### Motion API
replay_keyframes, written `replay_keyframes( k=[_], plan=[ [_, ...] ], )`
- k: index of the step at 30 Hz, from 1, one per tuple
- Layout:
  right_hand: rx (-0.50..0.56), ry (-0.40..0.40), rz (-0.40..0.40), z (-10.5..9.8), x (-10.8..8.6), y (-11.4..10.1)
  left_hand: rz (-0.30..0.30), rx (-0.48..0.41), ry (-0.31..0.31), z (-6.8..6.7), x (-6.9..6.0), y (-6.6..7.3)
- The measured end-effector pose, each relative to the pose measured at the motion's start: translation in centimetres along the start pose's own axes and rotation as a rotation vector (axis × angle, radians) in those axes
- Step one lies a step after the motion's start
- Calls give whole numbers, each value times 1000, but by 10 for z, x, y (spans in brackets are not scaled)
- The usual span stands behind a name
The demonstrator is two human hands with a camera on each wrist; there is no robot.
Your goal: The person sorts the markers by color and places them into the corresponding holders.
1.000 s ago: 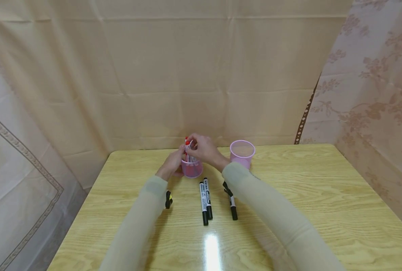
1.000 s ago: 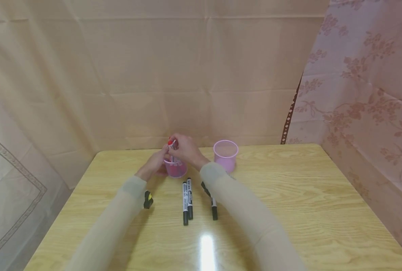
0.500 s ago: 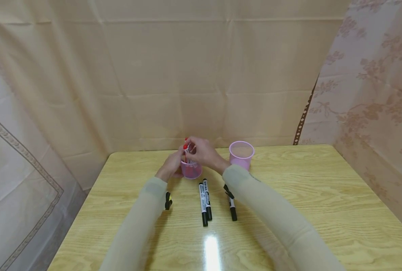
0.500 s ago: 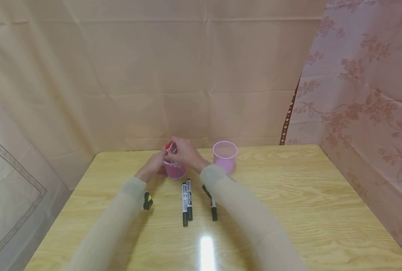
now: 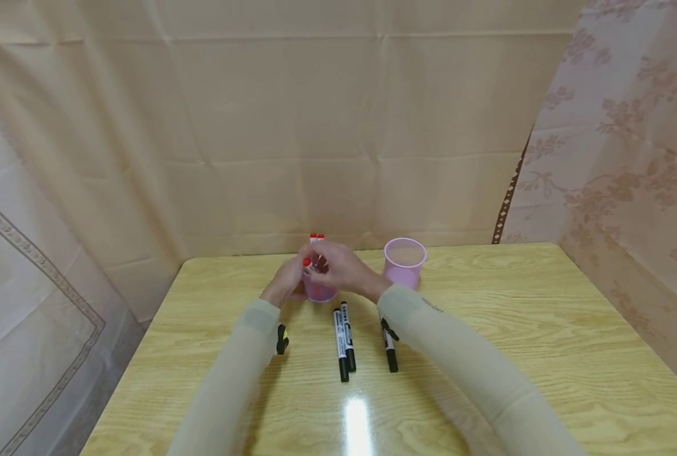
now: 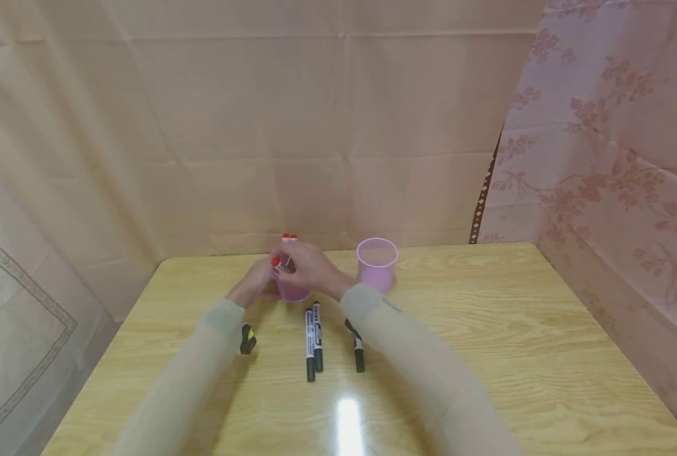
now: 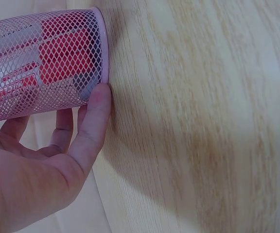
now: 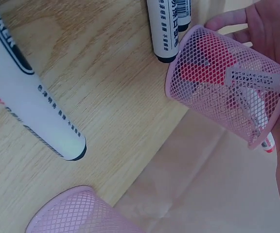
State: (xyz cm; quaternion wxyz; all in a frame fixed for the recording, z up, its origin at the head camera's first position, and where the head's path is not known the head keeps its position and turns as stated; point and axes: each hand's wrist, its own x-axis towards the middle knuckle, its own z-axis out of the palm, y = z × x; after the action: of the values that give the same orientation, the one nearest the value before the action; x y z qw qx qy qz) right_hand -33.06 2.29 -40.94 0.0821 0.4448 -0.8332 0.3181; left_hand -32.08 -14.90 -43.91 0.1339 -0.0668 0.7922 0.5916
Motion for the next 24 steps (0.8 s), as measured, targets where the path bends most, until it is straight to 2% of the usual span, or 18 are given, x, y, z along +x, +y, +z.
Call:
replay_keyframes(
  k=[3, 8, 19, 24],
  plan=[
    [-24, -10, 8, 0, -1, -3, 7, -3, 2, 0, -1, 0],
    [-6, -14, 20, -1, -2, -4, 12, -3, 2, 1, -2, 0],
    [-88, -9, -55, 0, -6, -2, 6, 0, -18, -1, -2, 0],
    [-113, -32, -51, 3, -6, -1, 9, -15, 14, 1, -2, -1]
  ],
)
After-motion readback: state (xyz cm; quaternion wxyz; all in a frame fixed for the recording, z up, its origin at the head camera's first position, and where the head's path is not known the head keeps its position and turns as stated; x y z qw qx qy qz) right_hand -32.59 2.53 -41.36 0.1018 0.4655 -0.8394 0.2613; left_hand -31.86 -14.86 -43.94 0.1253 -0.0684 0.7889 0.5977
